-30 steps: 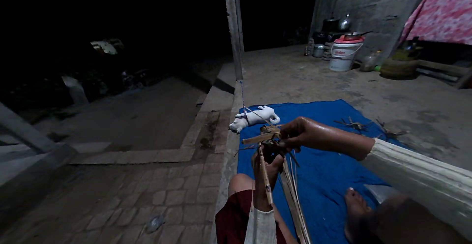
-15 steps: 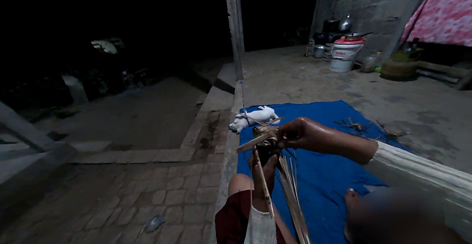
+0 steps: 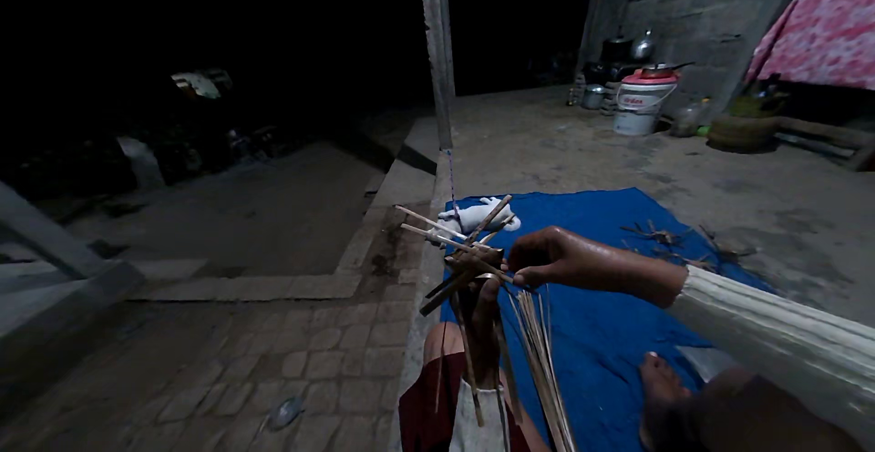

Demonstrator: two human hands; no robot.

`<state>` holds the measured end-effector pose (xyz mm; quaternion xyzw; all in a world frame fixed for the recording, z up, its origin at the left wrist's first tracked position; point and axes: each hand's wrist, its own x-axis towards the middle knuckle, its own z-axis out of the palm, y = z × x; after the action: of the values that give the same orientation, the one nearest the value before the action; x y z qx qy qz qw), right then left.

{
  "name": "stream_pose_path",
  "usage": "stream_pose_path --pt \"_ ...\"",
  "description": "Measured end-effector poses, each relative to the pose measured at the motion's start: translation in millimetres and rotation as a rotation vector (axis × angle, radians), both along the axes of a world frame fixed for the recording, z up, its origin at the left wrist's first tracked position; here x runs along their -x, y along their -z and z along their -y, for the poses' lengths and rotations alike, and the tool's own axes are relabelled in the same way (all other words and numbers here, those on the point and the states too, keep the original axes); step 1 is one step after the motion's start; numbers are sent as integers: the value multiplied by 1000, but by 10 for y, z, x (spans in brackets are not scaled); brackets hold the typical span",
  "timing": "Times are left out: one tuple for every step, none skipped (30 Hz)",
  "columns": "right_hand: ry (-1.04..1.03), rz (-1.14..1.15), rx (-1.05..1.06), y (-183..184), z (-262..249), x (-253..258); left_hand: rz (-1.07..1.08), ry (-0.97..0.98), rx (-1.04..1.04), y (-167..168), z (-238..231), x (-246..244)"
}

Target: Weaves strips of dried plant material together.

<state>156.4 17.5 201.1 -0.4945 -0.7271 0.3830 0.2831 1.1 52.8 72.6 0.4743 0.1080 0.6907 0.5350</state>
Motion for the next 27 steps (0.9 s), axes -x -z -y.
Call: stream_pose_path --pt "-12 13 -9 2 1 7 2 -21 -5 10 -12 -10" --pt "-26 32 -16 -3 8 16 -8 -39 -9 12 -12 -15" --pt "-41 50 -25 -5 14 25 -8 -52 -11 8 -9 -25" --pt "-58 67 -27 -9 15 29 2 -55 -14 2 -5 -33" --pt "-70 82 -27 -18 18 35 28 -44 -24 2 -6 -42" --pt "-78 102 -24 -30 20 37 59 -29 -28 10 -11 -55" --pt "-74 121 -10 -51 27 41 76 -20 -22 23 -19 -64" --pt "-60 134 8 -72 36 46 90 -6 -11 42 -28 -67" --pt "-46 140 13 -79 41 45 103 17 -9 69 -47 -65" --pt "-41 135 6 -74 41 40 109 44 -9 102 -76 -64" --pt "-42 119 -9 -55 34 31 122 68 -3 129 -105 -67" --pt "-49 103 -25 -32 24 23 157 80 10 118 -116 -84" --pt "-53 89 -40 -12 17 19 183 88 19 93 -110 -101" --pt "-46 80 -50 2 10 22 199 93 23 66 -95 -118" --pt "-29 70 -52 11 4 32 201 82 20 43 -79 -136" --pt "-5 50 -49 16 -1 47 183 62 7 17 -57 -150" --pt "22 20 -40 25 -8 63 160 44 -6 -7 -30 -159" --pt "45 -13 -33 33 -14 78 160 43 -10 -22 -13 -169" --pt "57 -34 -28 38 -14 92 167 44 0 -41 4 -179" --pt "57 -43 -25 42 -13 99 170 41 18 -55 14 -184" --pt "43 -34 -28 44 -13 98 160 24 32 -60 14 -182" --pt "23 -9 -39 43 -14 94 148 1 40 -52 6 -179" --pt "-4 28 -55 41 -19 80 135 -16 46 -49 3 -167" --pt "-28 66 -63 35 -23 62 125 -26 43 -48 8 -152" --pt "-45 99 -51 18 -23 48 124 -35 37 -43 13 -149" --pt "-60 126 -31 -4 -19 36 139 -38 39 -29 10 -152" --pt "-65 137 -9 -24 -14 28 142 -38 23 -8 -1 -150"
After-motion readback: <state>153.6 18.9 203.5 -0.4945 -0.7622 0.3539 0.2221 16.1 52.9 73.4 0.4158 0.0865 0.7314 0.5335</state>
